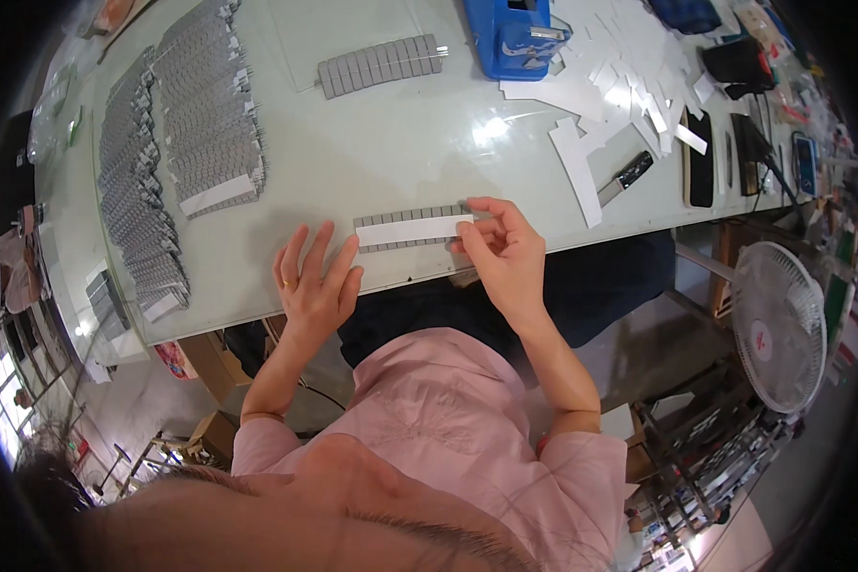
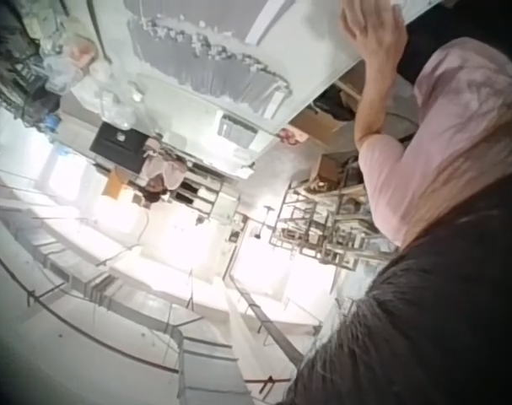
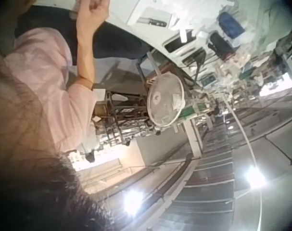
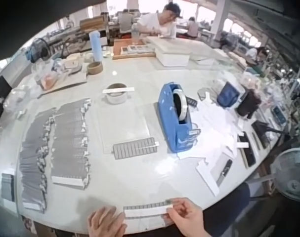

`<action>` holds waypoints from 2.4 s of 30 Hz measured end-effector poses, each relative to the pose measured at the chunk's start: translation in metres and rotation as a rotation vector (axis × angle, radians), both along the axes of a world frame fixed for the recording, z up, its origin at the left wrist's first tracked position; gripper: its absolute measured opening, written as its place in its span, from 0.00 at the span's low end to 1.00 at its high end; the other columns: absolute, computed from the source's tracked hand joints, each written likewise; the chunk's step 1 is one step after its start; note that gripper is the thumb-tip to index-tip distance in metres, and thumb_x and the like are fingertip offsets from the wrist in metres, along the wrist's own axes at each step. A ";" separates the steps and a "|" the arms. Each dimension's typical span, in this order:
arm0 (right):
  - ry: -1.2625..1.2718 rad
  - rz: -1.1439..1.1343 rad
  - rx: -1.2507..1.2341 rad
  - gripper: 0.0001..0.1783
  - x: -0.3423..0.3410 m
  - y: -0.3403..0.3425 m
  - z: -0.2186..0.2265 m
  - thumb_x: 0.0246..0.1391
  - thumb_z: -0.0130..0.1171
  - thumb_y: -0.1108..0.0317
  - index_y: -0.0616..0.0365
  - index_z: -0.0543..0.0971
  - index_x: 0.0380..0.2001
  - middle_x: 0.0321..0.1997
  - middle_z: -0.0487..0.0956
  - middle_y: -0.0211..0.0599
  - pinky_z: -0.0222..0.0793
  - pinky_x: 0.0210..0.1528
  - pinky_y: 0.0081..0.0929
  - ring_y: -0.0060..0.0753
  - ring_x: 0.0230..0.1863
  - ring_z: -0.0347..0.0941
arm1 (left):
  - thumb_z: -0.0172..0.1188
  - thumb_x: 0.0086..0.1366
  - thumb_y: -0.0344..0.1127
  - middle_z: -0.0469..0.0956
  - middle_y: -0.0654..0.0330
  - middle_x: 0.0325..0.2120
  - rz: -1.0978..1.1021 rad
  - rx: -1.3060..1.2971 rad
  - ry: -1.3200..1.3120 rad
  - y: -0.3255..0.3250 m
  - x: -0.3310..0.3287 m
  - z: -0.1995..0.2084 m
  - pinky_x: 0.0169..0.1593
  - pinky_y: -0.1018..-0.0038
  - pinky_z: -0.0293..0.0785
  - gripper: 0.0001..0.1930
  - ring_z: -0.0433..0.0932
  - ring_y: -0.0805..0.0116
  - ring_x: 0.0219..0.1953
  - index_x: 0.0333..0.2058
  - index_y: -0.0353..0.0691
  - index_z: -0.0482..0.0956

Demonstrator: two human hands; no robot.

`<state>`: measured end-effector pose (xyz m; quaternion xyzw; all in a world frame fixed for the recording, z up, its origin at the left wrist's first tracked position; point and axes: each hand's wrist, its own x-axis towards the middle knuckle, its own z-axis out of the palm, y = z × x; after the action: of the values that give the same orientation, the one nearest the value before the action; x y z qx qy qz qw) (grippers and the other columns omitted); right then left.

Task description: The person applies white adhesive strips to grey metal components by hand at a factory workbench.

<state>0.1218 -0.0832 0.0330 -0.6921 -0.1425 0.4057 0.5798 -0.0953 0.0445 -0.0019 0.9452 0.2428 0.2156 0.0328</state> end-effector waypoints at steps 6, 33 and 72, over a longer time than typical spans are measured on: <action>-0.075 0.025 -0.013 0.13 0.001 -0.003 -0.009 0.60 0.60 0.76 0.64 0.77 0.48 0.33 0.80 0.30 0.74 0.36 0.15 0.18 0.32 0.77 | 0.63 0.61 0.41 0.73 0.61 0.58 -0.007 0.006 0.014 0.000 -0.002 -0.001 0.58 0.59 0.63 0.17 0.64 0.57 0.63 0.49 0.54 0.81; -1.035 -0.113 0.226 0.06 0.150 0.103 0.028 0.52 0.65 0.66 0.57 0.82 0.29 0.45 0.78 0.37 0.64 0.53 0.35 0.42 0.50 0.69 | 0.64 0.59 0.34 0.74 0.57 0.55 -0.144 -0.820 -0.342 0.043 0.111 0.061 0.61 0.62 0.63 0.14 0.68 0.56 0.61 0.45 0.45 0.83; 0.036 0.150 0.119 0.04 -0.005 -0.028 0.009 0.55 0.65 0.79 0.64 0.81 0.34 0.29 0.81 0.31 0.70 0.33 0.13 0.15 0.28 0.76 | 0.65 0.62 0.23 0.81 0.61 0.33 0.253 -1.766 -0.709 -0.022 -0.008 0.047 0.44 0.81 0.72 0.05 0.76 0.78 0.37 0.33 0.36 0.77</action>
<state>0.1172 -0.1111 0.0422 -0.6365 -0.2074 0.4512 0.5902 -0.1030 0.0227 0.0447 0.4260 0.3940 0.2303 0.7812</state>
